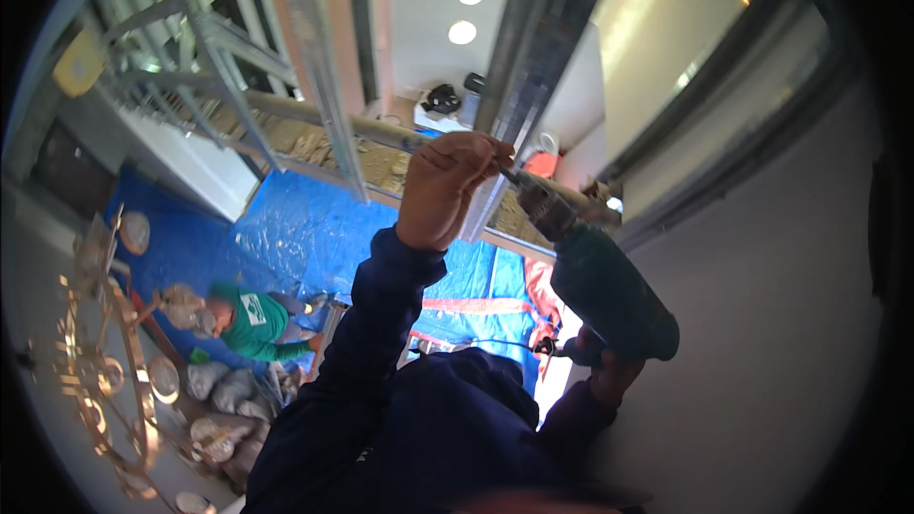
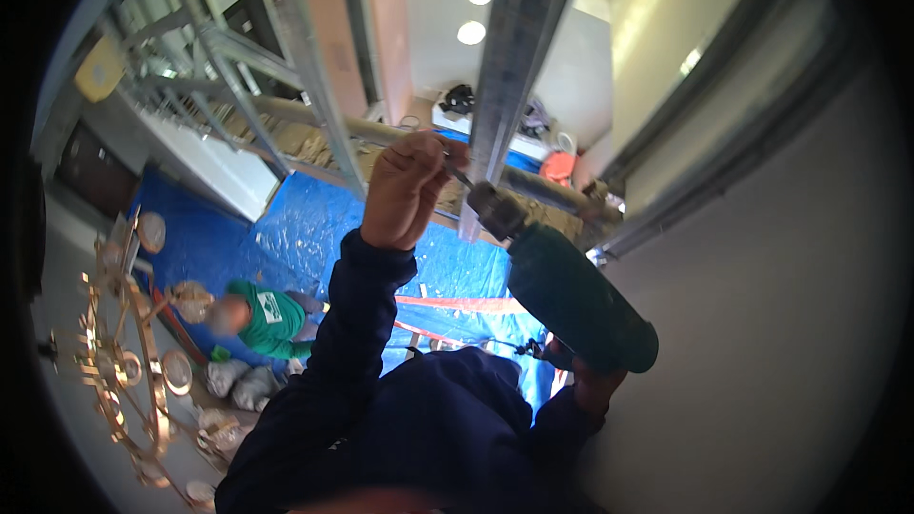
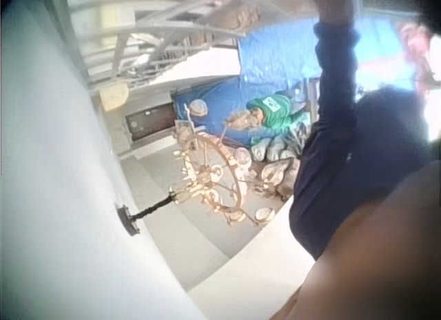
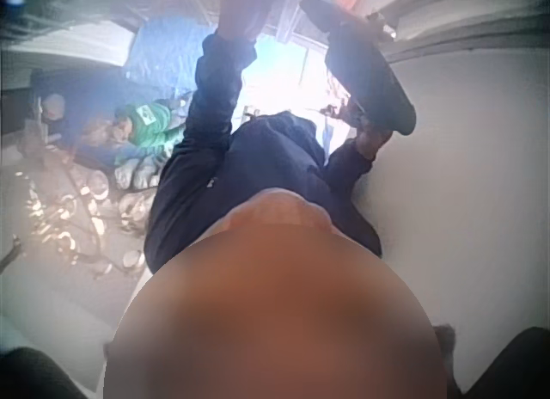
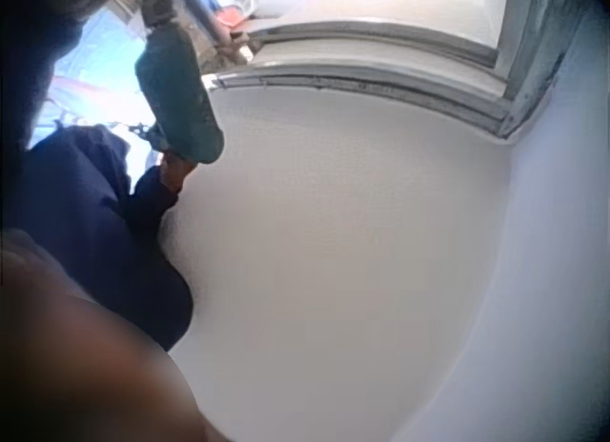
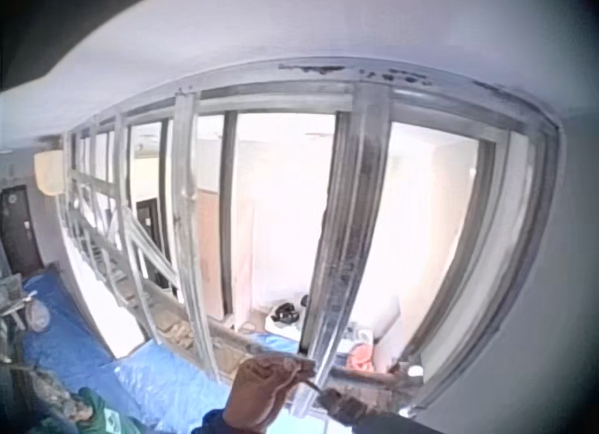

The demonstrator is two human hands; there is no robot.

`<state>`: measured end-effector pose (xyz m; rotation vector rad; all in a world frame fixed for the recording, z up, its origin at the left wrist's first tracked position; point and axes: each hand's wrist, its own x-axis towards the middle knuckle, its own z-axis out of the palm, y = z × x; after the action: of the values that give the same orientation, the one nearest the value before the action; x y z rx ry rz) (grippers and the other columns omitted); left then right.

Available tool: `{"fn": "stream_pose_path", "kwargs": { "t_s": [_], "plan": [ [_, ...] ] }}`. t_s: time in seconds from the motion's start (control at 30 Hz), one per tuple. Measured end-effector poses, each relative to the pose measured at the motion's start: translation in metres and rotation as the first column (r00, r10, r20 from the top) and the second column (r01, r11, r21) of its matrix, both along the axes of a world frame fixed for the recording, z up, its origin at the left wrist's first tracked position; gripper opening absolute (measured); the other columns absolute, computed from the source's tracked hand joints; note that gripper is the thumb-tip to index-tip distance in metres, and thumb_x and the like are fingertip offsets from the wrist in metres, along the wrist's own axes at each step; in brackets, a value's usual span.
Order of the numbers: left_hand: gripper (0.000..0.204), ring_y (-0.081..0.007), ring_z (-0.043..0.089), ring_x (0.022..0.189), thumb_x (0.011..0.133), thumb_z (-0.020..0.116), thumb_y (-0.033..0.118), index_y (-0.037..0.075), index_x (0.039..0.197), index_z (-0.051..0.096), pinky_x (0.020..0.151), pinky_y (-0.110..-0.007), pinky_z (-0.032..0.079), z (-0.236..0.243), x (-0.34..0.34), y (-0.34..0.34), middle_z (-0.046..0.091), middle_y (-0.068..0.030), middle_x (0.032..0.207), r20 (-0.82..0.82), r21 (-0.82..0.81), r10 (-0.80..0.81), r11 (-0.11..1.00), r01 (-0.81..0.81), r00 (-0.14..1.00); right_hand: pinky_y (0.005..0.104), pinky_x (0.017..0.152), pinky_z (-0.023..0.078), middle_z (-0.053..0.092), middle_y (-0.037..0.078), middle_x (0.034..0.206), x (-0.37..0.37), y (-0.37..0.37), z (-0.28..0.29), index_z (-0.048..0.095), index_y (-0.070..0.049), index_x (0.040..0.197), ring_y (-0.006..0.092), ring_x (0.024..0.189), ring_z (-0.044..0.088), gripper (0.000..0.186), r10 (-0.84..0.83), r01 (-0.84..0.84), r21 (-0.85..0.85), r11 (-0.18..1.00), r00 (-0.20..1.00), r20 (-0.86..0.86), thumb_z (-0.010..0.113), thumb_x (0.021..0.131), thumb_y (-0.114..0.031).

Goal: The person uses a corded drill to drive screws into a metal frame attached to a wall. They repeatedly position the drill, drive screws, and adjust the frame while standing on a ladder. A second person is visible below but does not assist directly.

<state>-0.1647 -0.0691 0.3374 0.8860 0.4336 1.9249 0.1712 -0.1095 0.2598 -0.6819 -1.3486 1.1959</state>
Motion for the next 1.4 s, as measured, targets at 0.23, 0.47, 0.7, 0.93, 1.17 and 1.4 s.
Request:
{"fn": "stream_pose_path", "kwargs": {
  "t_s": [0.23,0.47,0.7,0.93,1.17,1.4],
  "plan": [
    [0.017,-0.0149,0.067,0.091,0.103,0.061,0.021,0.005,0.106,0.068,0.086,-0.030,0.052,0.026,0.032,0.019,0.073,-0.0091,0.105,0.121,0.103,-0.252,0.965,0.241,0.960,0.0396,0.063,0.057,0.068,0.019,0.103,-0.005,-0.018,0.026,0.055,0.006,0.124,0.0296,0.076,0.069,0.061,0.009,0.001,0.075,0.997,0.991,-0.132,0.083,0.082,-0.028],
    [0.016,-0.0143,0.067,0.089,0.104,0.060,0.020,0.006,0.108,0.066,0.086,-0.029,0.053,0.029,0.041,0.030,0.072,-0.0096,0.104,0.106,0.113,-0.301,0.951,0.289,0.948,0.0438,0.074,0.064,0.070,0.019,0.108,0.013,-0.015,0.014,0.052,0.005,0.129,0.0305,0.089,0.073,0.058,0.052,-0.026,0.183,0.983,0.989,-0.140,0.083,0.084,-0.016],
    [0.017,-0.0132,0.067,0.089,0.103,0.061,0.020,0.004,0.106,0.067,0.086,-0.030,0.054,0.032,0.033,0.034,0.073,-0.0103,0.103,0.042,0.134,-0.251,0.961,0.244,0.967,0.0395,0.060,0.054,0.066,0.021,0.098,0.004,-0.018,0.022,0.056,0.007,0.119,0.0297,0.071,0.066,0.056,-0.059,0.073,0.134,0.988,0.992,-0.110,0.078,0.085,-0.032],
    [0.018,-0.0144,0.070,0.087,0.101,0.064,0.018,0.001,0.104,0.068,0.084,-0.030,0.057,0.028,0.035,0.033,0.073,-0.0128,0.101,-0.002,0.146,-0.187,0.972,0.185,0.982,0.0388,0.061,0.054,0.067,0.020,0.098,0.004,-0.016,0.028,0.057,0.006,0.120,0.0293,0.072,0.067,0.060,-0.050,0.055,0.121,0.991,0.998,-0.043,0.080,0.084,-0.036],
    [0.019,-0.0163,0.070,0.084,0.099,0.067,0.016,-0.002,0.103,0.069,0.081,-0.029,0.056,0.032,0.027,0.029,0.073,-0.0136,0.097,-0.128,0.146,-0.100,0.982,0.119,0.987,0.0382,0.061,0.055,0.068,0.019,0.094,0.004,-0.018,0.027,0.058,0.006,0.118,0.0287,0.073,0.068,0.062,-0.108,0.107,0.118,0.987,0.994,-0.003,0.082,0.082,-0.039],
    [0.023,-0.0178,0.069,0.084,0.097,0.071,0.019,-0.003,0.101,0.069,0.080,-0.032,0.055,0.056,0.025,0.038,0.072,-0.0128,0.094,-0.273,0.152,-0.133,0.972,0.179,0.953,0.0386,0.059,0.055,0.069,0.020,0.088,-0.003,-0.025,0.040,0.062,0.006,0.111,0.0300,0.074,0.068,0.057,-0.050,0.036,-0.096,0.995,0.987,-0.151,0.081,0.081,-0.039]
  ]
}}
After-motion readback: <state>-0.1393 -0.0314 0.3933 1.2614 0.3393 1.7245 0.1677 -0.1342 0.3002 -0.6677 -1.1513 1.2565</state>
